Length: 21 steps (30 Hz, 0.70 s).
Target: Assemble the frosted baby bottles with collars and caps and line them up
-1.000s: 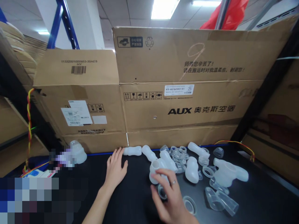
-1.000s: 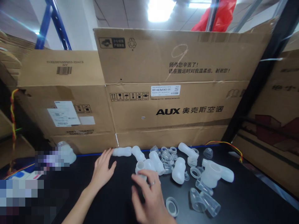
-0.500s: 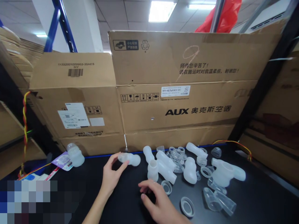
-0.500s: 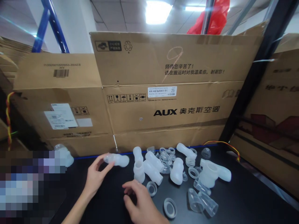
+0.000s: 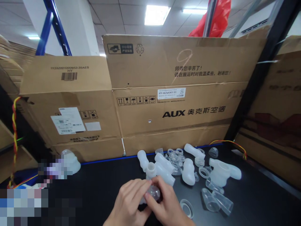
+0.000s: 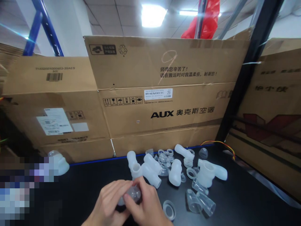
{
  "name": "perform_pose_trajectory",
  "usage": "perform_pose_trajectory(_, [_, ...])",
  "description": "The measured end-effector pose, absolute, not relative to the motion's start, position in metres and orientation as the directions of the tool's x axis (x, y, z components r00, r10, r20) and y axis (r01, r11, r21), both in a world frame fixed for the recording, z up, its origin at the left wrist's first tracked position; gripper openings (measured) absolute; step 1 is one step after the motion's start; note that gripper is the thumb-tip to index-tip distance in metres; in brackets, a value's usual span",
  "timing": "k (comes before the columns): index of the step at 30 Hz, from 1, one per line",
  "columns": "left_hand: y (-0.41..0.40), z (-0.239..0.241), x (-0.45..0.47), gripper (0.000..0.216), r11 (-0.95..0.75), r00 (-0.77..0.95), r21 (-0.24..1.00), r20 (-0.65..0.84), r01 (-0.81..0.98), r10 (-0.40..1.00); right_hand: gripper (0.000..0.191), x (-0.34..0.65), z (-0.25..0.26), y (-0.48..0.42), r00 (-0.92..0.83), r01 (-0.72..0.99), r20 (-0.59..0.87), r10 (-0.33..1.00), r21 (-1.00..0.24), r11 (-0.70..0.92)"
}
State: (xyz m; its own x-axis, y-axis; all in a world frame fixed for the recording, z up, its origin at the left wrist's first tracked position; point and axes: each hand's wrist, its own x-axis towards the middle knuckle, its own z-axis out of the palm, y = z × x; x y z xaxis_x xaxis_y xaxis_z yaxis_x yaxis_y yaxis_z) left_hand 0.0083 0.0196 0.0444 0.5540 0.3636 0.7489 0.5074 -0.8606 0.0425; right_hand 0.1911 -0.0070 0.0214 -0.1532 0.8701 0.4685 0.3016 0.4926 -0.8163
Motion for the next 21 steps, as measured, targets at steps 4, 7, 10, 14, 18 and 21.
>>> perform_pose_trajectory(4, [0.017,0.042,0.016,0.03,-0.806,0.57,0.136,0.641,0.575,0.514,0.017,0.2,0.032,-0.008,-0.256,0.479,0.52,0.815,-0.664,0.574])
perform_pose_trajectory(7, [0.017,0.039,0.02,0.011,-0.786,0.576,0.207,0.577,0.583,0.579,0.019,0.205,0.032,-0.004,-0.228,0.544,0.599,0.768,-0.576,0.611])
perform_pose_trajectory(10, [0.017,0.038,0.025,0.012,-0.771,0.554,0.222,0.581,0.597,0.596,0.018,0.209,0.034,0.0,-0.166,0.538,0.684,0.71,-0.541,0.647])
perform_pose_trajectory(14, [0.014,0.042,0.032,0.012,-0.779,0.527,0.216,0.628,0.588,0.572,0.015,0.211,0.039,0.001,-0.108,0.556,0.803,0.586,-0.44,0.705])
perform_pose_trajectory(18, [0.011,0.045,0.038,0.01,-0.791,0.503,0.199,0.676,0.579,0.539,0.011,0.207,0.044,-0.002,-0.089,0.573,0.861,0.5,-0.367,0.733])
perform_pose_trajectory(21, [0.014,0.04,0.031,0.017,-0.773,0.463,0.172,0.714,0.611,0.525,0.019,0.217,0.055,-0.001,0.017,0.579,0.841,0.541,-0.449,0.68])
